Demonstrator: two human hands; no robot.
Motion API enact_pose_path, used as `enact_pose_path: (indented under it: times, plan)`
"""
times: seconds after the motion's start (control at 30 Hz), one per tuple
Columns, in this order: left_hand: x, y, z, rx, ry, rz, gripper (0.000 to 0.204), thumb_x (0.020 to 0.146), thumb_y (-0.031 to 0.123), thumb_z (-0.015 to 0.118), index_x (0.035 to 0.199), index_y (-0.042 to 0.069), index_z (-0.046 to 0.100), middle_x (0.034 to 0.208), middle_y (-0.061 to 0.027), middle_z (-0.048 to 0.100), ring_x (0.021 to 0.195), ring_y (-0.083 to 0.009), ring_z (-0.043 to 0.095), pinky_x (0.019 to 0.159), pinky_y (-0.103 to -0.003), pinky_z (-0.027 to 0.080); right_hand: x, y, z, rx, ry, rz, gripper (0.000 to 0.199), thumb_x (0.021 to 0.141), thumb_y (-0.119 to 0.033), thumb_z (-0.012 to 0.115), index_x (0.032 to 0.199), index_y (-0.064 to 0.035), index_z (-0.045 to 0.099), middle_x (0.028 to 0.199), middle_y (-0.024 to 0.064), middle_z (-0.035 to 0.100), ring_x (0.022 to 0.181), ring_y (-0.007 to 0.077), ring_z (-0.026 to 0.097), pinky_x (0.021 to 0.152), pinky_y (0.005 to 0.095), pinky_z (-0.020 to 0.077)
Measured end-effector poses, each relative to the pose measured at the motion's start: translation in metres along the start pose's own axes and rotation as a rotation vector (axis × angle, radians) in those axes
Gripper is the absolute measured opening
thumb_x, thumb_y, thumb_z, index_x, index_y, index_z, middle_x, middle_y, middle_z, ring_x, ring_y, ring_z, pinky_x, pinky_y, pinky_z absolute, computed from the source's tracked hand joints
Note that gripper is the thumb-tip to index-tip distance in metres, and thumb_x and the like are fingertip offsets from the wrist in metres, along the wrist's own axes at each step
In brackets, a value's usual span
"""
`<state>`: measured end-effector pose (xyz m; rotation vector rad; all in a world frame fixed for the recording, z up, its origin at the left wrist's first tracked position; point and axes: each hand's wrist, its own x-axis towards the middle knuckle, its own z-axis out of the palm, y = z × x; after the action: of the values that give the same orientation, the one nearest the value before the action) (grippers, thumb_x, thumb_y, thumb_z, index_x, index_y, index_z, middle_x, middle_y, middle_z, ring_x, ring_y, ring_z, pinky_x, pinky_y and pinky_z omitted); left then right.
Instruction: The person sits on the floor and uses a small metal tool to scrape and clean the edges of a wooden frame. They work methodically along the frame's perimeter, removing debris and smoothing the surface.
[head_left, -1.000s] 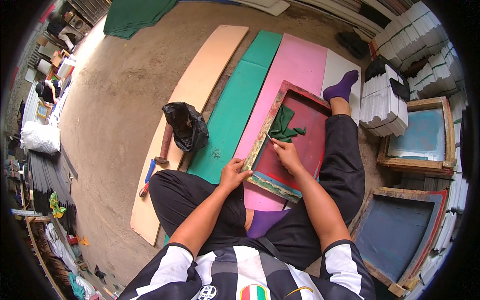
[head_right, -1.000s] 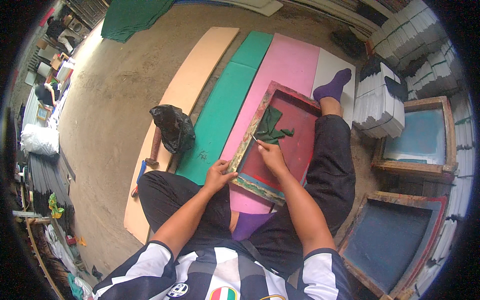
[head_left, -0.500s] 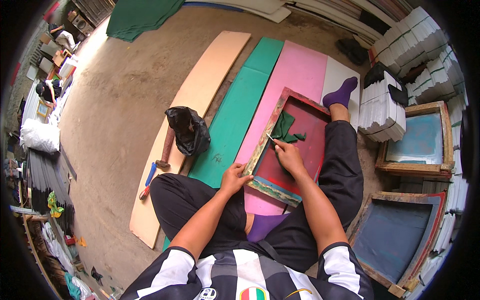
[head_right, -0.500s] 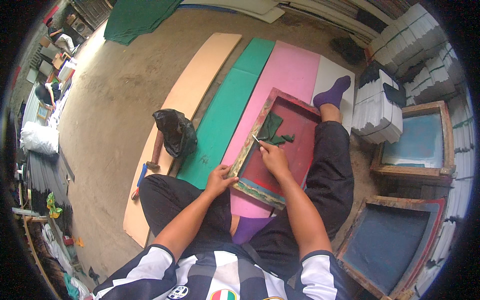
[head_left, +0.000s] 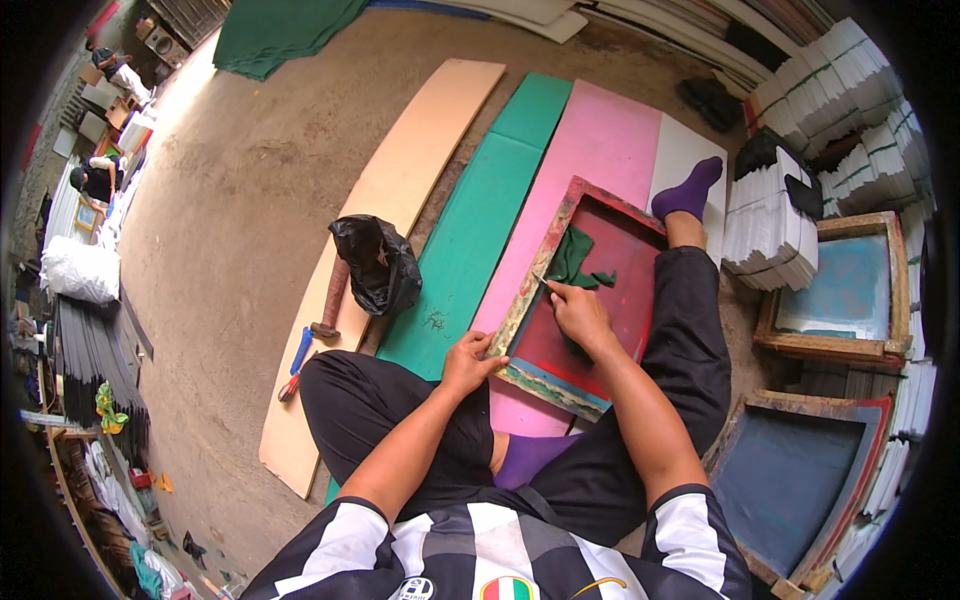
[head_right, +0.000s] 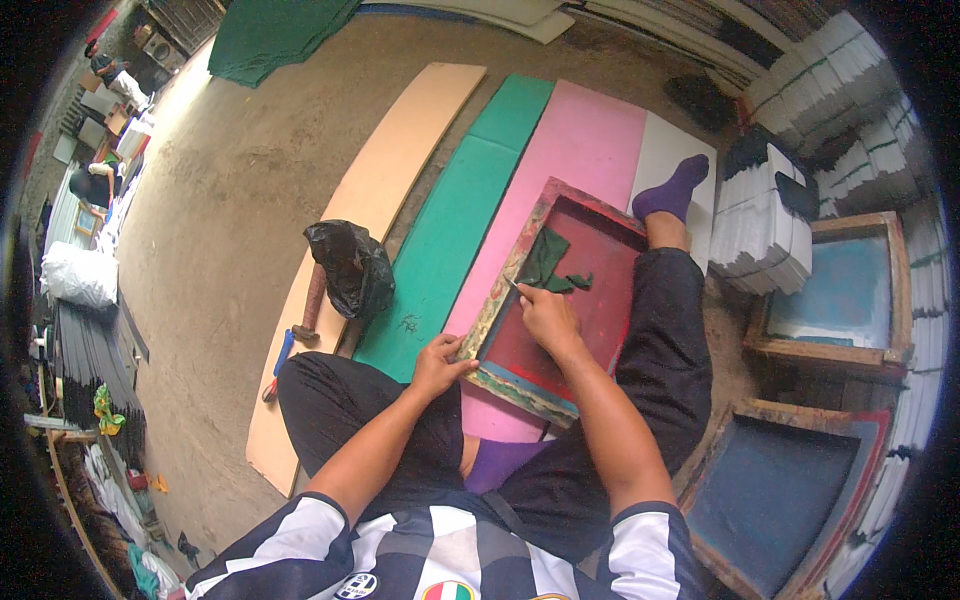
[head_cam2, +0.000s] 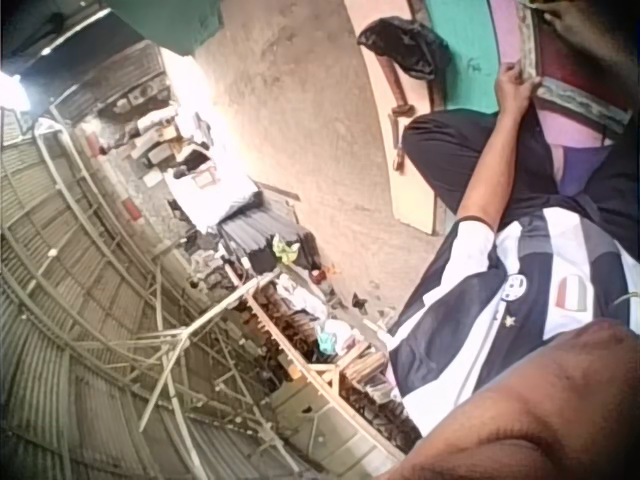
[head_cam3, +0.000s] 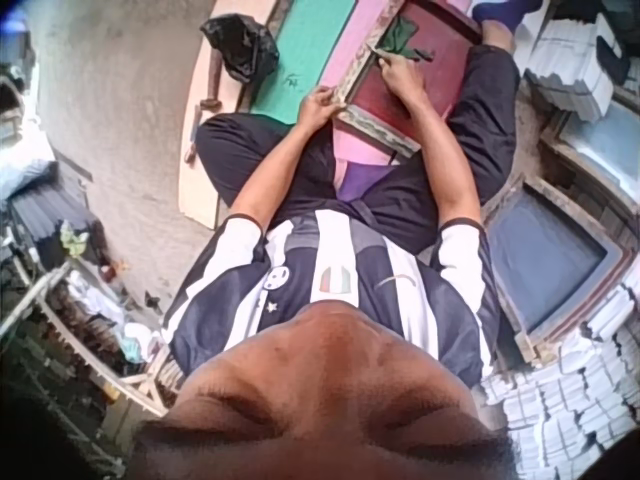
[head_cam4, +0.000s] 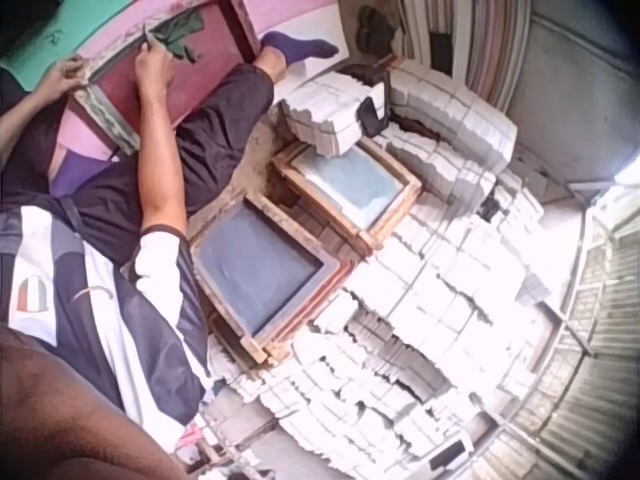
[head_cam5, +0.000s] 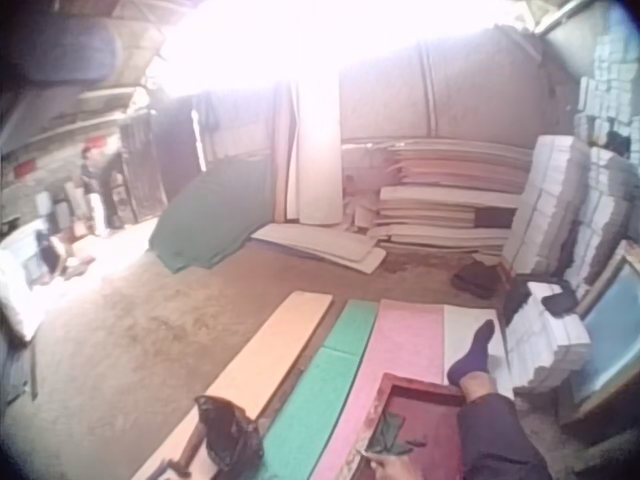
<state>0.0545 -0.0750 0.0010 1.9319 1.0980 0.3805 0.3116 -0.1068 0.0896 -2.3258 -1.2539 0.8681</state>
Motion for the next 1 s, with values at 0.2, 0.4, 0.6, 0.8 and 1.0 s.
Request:
enact_pose_path:
  times: [0.2,0.4,0.6,0.8,1.0]
  plan:
    - [-0.002,-0.002,0.0,-0.019,0.026,0.011,0.057,0.075,0.037,0.088,0.124,0.011,0.074,0.107,-0.0066,0.069,0.082,-0.0218,0.068,0.075,-0.034,0.055,0.001,0.001,0.002,0.031,-0.004,0.039,0.036,0.099,-0.03,0.057,0.132,-0.0229,0.068,0.118,0.0204,0.071,0.11,0.0413,0.067,0.096,0.0524,0.0514]
    - [-0.002,0.001,0.002,-0.043,0.006,-0.027,0.058,0.075,0.039,0.088,0.123,0.01,0.074,0.108,-0.0058,0.069,0.082,-0.0218,0.068,0.075,-0.034,0.055,-0.002,-0.02,-0.006,-0.089,-0.044,0.067,0.035,0.099,-0.028,0.056,0.131,-0.0221,0.069,0.115,0.0223,0.071,0.11,0.0414,0.067,0.095,0.05,0.0528]
    - [-0.001,-0.007,0.007,-0.025,0.029,-0.002,0.056,0.075,0.037,0.088,0.122,0.01,0.074,0.106,-0.0057,0.068,0.081,-0.0219,0.067,0.074,-0.034,0.055,0.014,0.023,0.007,0.184,-0.062,-0.055,0.037,0.099,-0.025,0.058,0.132,-0.0122,0.067,0.122,0.0245,0.069,0.117,0.0401,0.066,0.101,0.045,0.0497]
    - [0.002,0.0,0.003,-0.06,0.0,-0.007,0.056,0.074,0.035,0.088,0.122,0.01,0.074,0.105,-0.0064,0.069,0.082,-0.0227,0.067,0.074,-0.034,0.055,0.022,0.043,0.013,1.01,-0.436,0.446,0.039,0.105,-0.031,0.054,0.143,-0.0263,0.06,0.072,0.0016,0.061,0.049,0.012,0.048,0.044,0.03,0.0403]
    - [-0.001,-0.006,0.002,-0.042,0.032,0.026,0.055,0.074,0.034,0.088,0.121,0.009,0.075,0.107,-0.0074,0.069,0.084,-0.0225,0.067,0.076,-0.034,0.055,0.021,0.045,0.019,0.853,-0.33,0.278,0.037,0.105,-0.029,0.054,0.141,-0.0253,0.063,0.076,0.0015,0.06,0.052,0.0098,0.046,0.047,0.0262,0.0375]
